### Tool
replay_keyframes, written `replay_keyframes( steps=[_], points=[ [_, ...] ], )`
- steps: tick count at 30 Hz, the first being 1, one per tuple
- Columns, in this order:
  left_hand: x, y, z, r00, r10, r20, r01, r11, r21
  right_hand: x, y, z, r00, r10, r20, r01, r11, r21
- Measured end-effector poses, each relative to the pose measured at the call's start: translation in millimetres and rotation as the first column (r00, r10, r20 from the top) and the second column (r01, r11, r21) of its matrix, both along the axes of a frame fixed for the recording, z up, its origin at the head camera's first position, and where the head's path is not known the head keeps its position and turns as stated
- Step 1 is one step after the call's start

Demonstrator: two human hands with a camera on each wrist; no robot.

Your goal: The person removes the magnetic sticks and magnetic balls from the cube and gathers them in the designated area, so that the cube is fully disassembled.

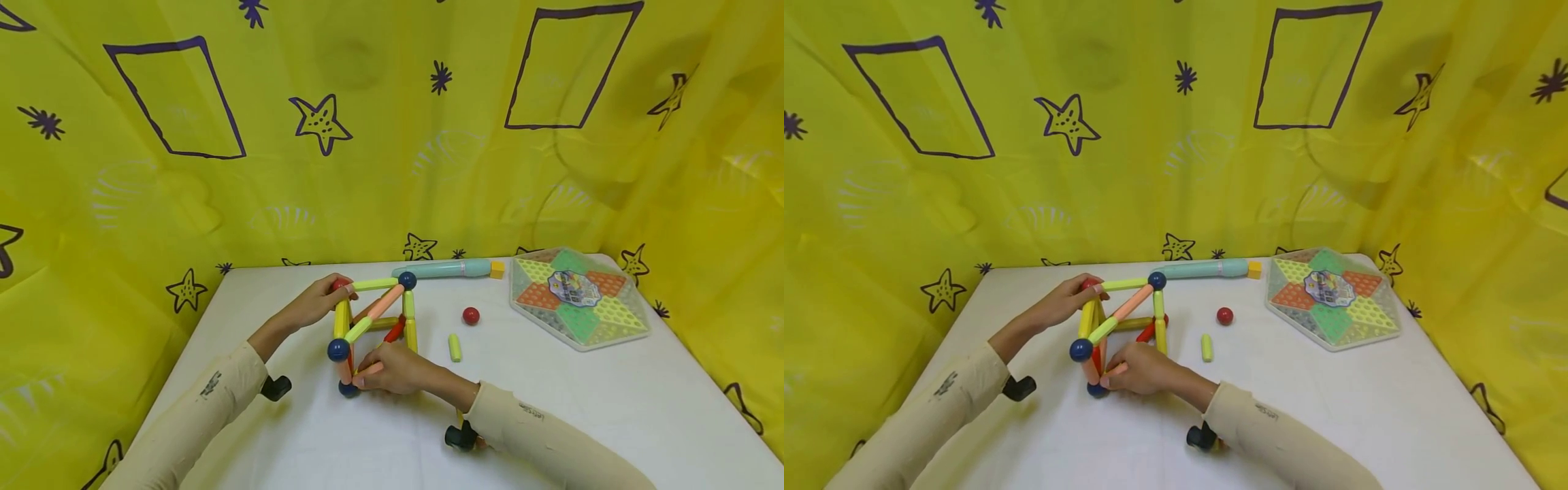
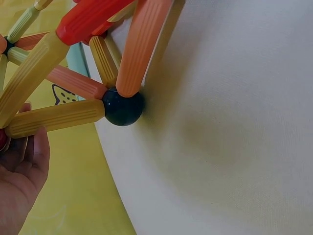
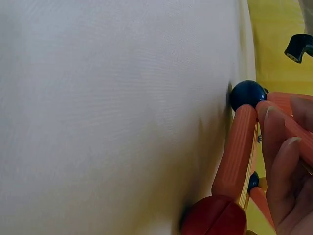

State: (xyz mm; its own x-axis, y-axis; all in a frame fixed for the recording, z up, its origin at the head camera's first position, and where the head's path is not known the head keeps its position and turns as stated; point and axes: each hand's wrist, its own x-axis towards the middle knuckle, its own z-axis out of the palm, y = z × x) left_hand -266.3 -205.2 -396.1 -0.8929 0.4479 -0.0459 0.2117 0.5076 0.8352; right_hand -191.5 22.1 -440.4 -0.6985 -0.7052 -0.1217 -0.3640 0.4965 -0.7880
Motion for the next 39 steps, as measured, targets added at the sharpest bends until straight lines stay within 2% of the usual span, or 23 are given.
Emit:
replay_keyframes(
  steps=[11,17,25,32,39],
  points=[
    [-0.8,1,2.5,1.000,-0.018,-0.012,0.018,1.000,-0.001,2.8,3,-1.9,1.000,0.002,0.025,-0.001,0.999,-0.053],
    [-0.8,1,3.8,0.999,-0.033,-0.009,0.033,0.999,-0.001,2.8,5,-3.4,1.000,-0.013,0.011,0.013,0.998,-0.056],
    [-1.7,1,5.6,1.000,-0.021,-0.011,0.021,1.000,-0.013,1.8,12,4.0,0.999,-0.035,0.005,0.035,0.999,-0.029],
    [1.1,0,3.2,1.000,-0.026,-0.004,0.026,1.000,-0.017,3.2,32,5.2,0.999,-0.043,0.023,0.043,0.999,-0.026],
    [2.3,0,1.5,1.000,-0.010,0.001,0.010,1.000,-0.027,6.8,69,10.4,0.999,-0.027,0.022,0.027,1.000,-0.002]
  ],
)
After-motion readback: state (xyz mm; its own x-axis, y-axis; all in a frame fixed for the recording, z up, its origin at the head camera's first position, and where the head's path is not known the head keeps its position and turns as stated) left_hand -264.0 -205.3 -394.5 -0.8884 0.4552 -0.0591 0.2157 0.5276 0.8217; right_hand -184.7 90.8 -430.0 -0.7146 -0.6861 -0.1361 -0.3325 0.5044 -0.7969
